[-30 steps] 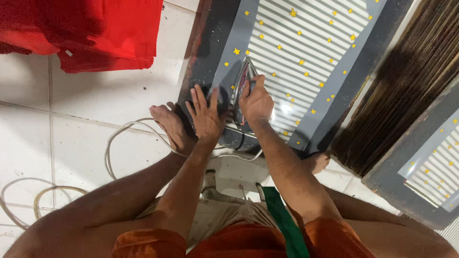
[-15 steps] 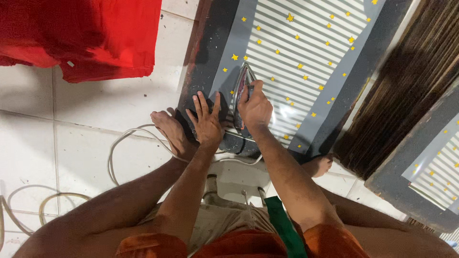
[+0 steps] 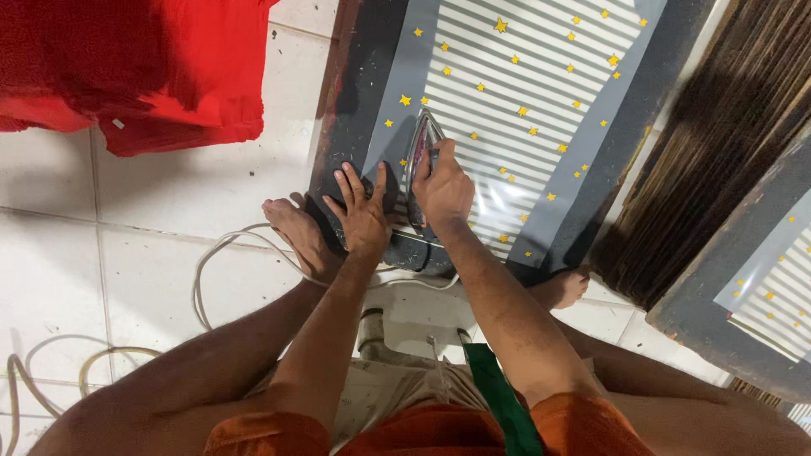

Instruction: The person irons a striped shirt with yellow stars that is laid out on a flat surface. They use an electric iron to smooth the fabric, moving it back and forth across the shirt. The person briefly lifts the shirt to adjust its position before continuing to iron.

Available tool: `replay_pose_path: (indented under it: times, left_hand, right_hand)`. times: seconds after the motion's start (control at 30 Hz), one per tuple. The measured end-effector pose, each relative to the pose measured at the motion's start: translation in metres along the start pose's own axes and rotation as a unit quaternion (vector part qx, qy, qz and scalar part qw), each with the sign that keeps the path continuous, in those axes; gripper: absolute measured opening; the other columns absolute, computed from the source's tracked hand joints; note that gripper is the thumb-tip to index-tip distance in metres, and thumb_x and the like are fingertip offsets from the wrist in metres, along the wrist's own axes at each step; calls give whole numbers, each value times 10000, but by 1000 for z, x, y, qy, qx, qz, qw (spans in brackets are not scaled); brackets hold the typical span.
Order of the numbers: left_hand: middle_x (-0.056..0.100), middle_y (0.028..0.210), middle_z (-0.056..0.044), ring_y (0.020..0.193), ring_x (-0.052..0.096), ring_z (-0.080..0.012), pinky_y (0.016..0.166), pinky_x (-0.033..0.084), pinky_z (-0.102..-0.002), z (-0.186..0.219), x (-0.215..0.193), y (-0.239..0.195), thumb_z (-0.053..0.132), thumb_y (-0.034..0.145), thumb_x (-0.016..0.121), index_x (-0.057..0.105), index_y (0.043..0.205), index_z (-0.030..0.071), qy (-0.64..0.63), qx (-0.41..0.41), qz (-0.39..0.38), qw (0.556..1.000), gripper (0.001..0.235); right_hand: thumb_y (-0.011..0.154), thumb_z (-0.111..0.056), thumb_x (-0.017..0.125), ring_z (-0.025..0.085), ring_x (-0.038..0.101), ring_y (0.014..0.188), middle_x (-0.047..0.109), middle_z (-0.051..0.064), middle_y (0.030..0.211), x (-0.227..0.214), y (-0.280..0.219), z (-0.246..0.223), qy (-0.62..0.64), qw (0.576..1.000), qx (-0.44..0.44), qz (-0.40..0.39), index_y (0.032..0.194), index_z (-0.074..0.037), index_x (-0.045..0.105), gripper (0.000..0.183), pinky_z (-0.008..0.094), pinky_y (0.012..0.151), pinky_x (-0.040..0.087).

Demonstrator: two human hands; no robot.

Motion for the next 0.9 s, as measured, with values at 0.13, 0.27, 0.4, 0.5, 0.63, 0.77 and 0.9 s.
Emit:
replay_pose_path:
  times: [0.13,0.27,0.4,0.5,0.63,0.77,0.9]
  left_hand:
    - [-102,1681,-259,1556,-76,-451,1160,65,-781,2,-4,1,194,782,869,69,1664,352,-11,-10,-22,1000,1201]
    - [-100,1691,-240,1564,-85,-434,1165,45,-776,-4,11,7,230,800,856,53,1664,355,-25,-29,-39,998,1186]
    - [-89,1689,-248,1563,-70,-440,1164,64,-783,1,5,5,168,821,831,41,1662,347,-12,-27,-39,999,1168]
    - [-14,1685,-277,1559,-1,-467,1157,108,-781,7,-8,1,66,860,774,22,1662,365,7,-27,-15,1000,1140]
    - [-69,1717,-166,1563,-62,-440,1127,108,-814,13,-10,-6,91,938,657,149,1629,447,64,-3,-21,998,929]
    - [-44,1735,-88,1584,-37,-374,1137,122,-814,7,-1,-1,136,949,638,169,1597,528,57,-27,-96,993,891]
    - [-60,1736,-81,1587,-45,-356,1160,143,-787,6,2,0,157,928,665,177,1602,519,73,-44,-131,988,907]
  right_hand:
    - [1064,-359,464,359,747,707,696,81,725,2,1,2,-12,1000,3,5,1179,-212,437,189,543,661,620]
    - [1048,-399,468,350,751,715,705,71,749,8,2,7,-13,1000,9,5,1195,-232,436,225,530,675,622]
    - [1031,-442,453,337,754,717,707,57,756,12,3,10,-30,999,14,0,1194,-249,434,253,519,681,626]
    - [1030,-430,452,353,753,746,719,82,794,5,3,7,-8,1000,19,-3,1181,-242,448,241,513,716,614]
    - [1018,-446,443,335,758,752,715,71,781,8,5,9,-1,1000,26,0,1173,-261,466,242,493,723,615]
    - [997,-465,468,290,767,757,709,42,757,15,5,14,-19,999,15,33,1166,-272,505,259,456,714,622]
    - [1027,-431,384,385,757,843,727,124,842,1,2,11,36,997,31,-60,1212,-215,451,293,539,819,593]
Point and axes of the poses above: each hand's wrist, its own y-axis towards the middle knuckle, its own x-axis out of the palm, z = x × y, the point moved 8 cm from there along y, towards the middle knuckle
